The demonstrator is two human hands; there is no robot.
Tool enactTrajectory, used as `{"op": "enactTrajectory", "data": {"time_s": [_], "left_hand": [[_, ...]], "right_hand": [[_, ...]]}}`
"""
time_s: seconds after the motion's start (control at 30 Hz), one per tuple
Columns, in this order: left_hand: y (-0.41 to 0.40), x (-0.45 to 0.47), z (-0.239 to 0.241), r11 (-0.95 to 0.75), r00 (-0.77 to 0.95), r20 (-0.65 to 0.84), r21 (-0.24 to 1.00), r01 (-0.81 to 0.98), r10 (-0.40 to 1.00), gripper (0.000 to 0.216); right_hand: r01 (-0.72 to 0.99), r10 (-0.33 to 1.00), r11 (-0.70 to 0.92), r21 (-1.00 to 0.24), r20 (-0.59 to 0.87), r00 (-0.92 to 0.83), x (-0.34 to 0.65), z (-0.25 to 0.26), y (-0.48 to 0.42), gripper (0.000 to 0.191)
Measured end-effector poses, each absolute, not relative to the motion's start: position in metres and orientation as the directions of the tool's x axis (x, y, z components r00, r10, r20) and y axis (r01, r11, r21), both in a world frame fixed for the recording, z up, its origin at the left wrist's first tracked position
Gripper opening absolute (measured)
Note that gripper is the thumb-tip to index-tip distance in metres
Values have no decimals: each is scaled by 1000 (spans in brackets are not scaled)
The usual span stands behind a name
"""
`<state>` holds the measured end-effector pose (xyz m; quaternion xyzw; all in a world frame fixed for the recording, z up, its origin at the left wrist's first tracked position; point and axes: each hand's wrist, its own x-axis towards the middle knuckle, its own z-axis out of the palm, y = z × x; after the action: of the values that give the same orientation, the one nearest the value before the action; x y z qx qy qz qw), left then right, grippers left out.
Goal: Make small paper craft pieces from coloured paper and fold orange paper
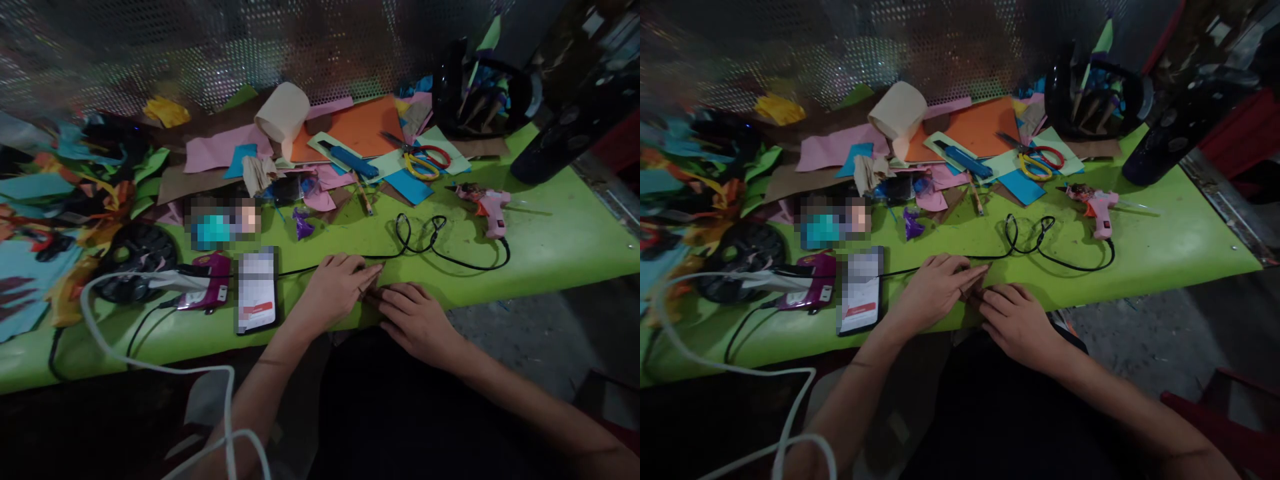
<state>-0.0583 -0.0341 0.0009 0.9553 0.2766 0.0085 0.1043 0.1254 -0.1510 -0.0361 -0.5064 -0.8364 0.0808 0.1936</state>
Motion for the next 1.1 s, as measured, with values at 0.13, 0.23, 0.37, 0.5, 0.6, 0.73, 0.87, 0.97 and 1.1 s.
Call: {"op": "enactTrajectory", "data": {"time_s": [0.13, 0.23, 0.37, 0.5, 0.6, 0.73, 0.87, 0.97, 1.1], "left_hand": [[-33, -57, 5, -841, 859, -60, 177, 510, 509, 47], [-32, -56, 9, -853, 866, -68, 153, 499, 495, 45], [-31, -56, 10, -867, 876, -58, 127, 482, 479, 43], [-32, -55, 9, -875, 880, -63, 94, 475, 471, 43], [-32, -55, 9, -875, 879, -69, 83, 477, 472, 42], [-33, -56, 9, -879, 882, -71, 71, 471, 467, 40], [-34, -58, 9, -881, 883, -57, 63, 469, 466, 40], [-35, -60, 9, -884, 885, -72, 55, 464, 460, 41], [-33, -61, 10, -888, 887, -98, 43, 458, 452, 44]], "right_hand": [[815, 880, 472, -335, 239, -411, 126, -37, -151, 34], [814, 880, 472, -337, 235, -413, 127, -36, -151, 34], [813, 882, 470, -344, 223, -415, 127, -36, -151, 35], [809, 884, 466, -358, 226, -409, 126, -35, -151, 40], [808, 884, 466, -360, 224, -410, 126, -35, -151, 42], [808, 884, 466, -360, 225, -409, 126, -34, -151, 39], [811, 884, 466, -352, 215, -415, 126, -35, -151, 35], [813, 882, 470, -344, 225, -414, 126, -36, -150, 33], [817, 882, 468, -337, 231, -410, 126, -36, -151, 31]]}}
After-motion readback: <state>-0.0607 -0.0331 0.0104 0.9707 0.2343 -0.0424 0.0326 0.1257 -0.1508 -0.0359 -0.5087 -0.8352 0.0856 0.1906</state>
